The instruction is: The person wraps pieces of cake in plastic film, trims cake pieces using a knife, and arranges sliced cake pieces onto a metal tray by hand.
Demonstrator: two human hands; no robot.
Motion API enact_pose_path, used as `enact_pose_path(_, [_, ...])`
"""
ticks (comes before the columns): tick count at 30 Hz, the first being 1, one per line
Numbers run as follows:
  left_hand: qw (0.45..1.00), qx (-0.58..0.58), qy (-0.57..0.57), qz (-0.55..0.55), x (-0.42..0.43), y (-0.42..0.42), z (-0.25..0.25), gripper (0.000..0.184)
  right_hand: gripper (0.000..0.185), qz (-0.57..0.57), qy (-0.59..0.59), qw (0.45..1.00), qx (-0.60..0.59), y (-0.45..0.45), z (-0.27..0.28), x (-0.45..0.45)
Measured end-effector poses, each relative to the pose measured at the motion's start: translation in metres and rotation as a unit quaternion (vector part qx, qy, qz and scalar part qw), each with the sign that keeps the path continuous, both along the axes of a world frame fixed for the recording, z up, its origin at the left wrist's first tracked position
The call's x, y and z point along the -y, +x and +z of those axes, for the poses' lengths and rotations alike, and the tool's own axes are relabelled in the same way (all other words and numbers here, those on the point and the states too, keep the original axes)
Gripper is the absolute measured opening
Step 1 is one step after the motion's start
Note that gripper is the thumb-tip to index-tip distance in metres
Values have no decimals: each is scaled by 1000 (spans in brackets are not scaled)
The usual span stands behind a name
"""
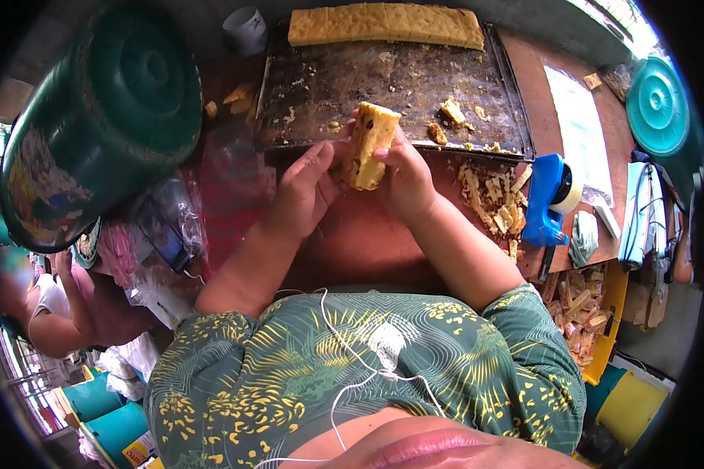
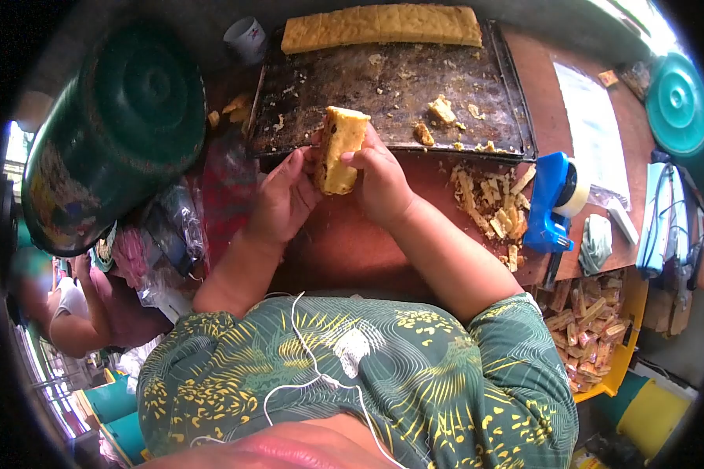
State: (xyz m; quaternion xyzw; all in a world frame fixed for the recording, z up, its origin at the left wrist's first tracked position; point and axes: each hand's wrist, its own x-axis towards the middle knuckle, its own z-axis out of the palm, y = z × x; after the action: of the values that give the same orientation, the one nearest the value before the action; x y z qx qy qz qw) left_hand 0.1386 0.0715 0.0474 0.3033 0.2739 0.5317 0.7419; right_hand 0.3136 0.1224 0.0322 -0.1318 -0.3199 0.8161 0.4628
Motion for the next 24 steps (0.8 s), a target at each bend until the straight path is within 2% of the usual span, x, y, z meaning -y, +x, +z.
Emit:
enact_pose_path(4, [996, 70, -29, -42, 6, 0, -8, 50, 75, 75, -20, 996, -44, 2, 2, -4])
enact_pose_path(7, [987, 139, -12, -82, 13, 8, -4, 49, 83, 141, 19, 989, -40, 2, -1, -7])
enact_pose_path(13, [986, 110, 49, -112, 33, 9, 2, 57, 86, 200, 84, 976, 5, 11, 15, 0])
enact_pose_path(14, [989, 97, 45, -98, 38, 9, 5, 57, 75, 220, 72, 972, -33, 14, 10, 2])
enact_pose_path(17, [996, 56, 30, -58, 56, 7, 11, 58, 62, 48, 158, 965, 202, 40, 26, 38])
enact_pose_path(18, [998, 44, 23, -45, 62, 5, 9, 58, 60, 8, 230, 931, 283, 59, 22, 47])
enact_pose_path(19, [999, 33, 17, -31, 66, 3, 9, 58, 54, -38, 302, 893, 332, 83, 42, 63])
enact_pose_path(21, [999, 12, 5, -31, 75, 0, 15, 58, 48, -125, 381, 848, 347, 137, 57, 82])
enact_pose_path(23, [999, 4, -7, -36, 83, -2, 14, 56, 37, -280, 410, 791, 356, 194, 57, 92])
enact_pose_path(24, [999, 4, -14, -41, 85, -3, 11, 56, 30, -332, 333, 791, 392, 227, 55, 97])
